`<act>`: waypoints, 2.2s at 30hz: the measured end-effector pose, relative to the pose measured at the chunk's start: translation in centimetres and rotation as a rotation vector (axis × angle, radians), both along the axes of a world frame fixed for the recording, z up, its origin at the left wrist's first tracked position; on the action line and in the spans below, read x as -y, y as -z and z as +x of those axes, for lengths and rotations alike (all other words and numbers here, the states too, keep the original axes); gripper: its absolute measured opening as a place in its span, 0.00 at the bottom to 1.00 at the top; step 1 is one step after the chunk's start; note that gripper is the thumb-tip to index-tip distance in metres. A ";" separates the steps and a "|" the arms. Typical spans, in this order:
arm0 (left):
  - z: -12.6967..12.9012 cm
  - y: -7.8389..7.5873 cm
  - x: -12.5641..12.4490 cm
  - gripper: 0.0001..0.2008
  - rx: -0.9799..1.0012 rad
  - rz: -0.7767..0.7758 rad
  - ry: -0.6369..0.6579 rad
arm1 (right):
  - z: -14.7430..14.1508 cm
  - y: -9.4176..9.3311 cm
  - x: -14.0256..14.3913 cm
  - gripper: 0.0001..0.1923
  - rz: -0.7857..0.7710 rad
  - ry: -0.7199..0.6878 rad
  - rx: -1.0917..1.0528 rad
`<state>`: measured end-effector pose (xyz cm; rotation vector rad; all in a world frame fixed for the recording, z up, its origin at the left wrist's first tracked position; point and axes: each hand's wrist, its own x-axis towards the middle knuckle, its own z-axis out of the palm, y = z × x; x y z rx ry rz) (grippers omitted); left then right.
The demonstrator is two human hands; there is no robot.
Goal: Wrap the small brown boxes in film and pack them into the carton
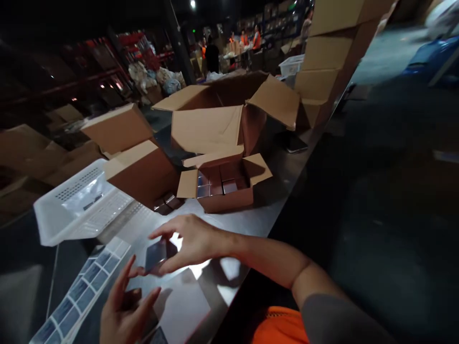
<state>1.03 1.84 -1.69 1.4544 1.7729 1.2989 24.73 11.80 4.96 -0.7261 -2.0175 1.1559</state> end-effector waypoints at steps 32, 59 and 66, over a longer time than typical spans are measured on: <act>-0.8 0.0 -0.5 0.21 -0.278 0.091 -0.084 | 6.1 -2.2 -1.2 0.27 0.562 0.450 0.582; -2.5 -1.3 -2.1 0.18 -0.762 -0.423 -0.379 | -8.1 5.7 -1.0 0.16 0.304 -0.143 0.306; -2.4 -1.2 -2.0 0.17 -0.701 -0.377 -0.424 | -8.9 5.6 -0.2 0.07 0.301 -0.139 0.277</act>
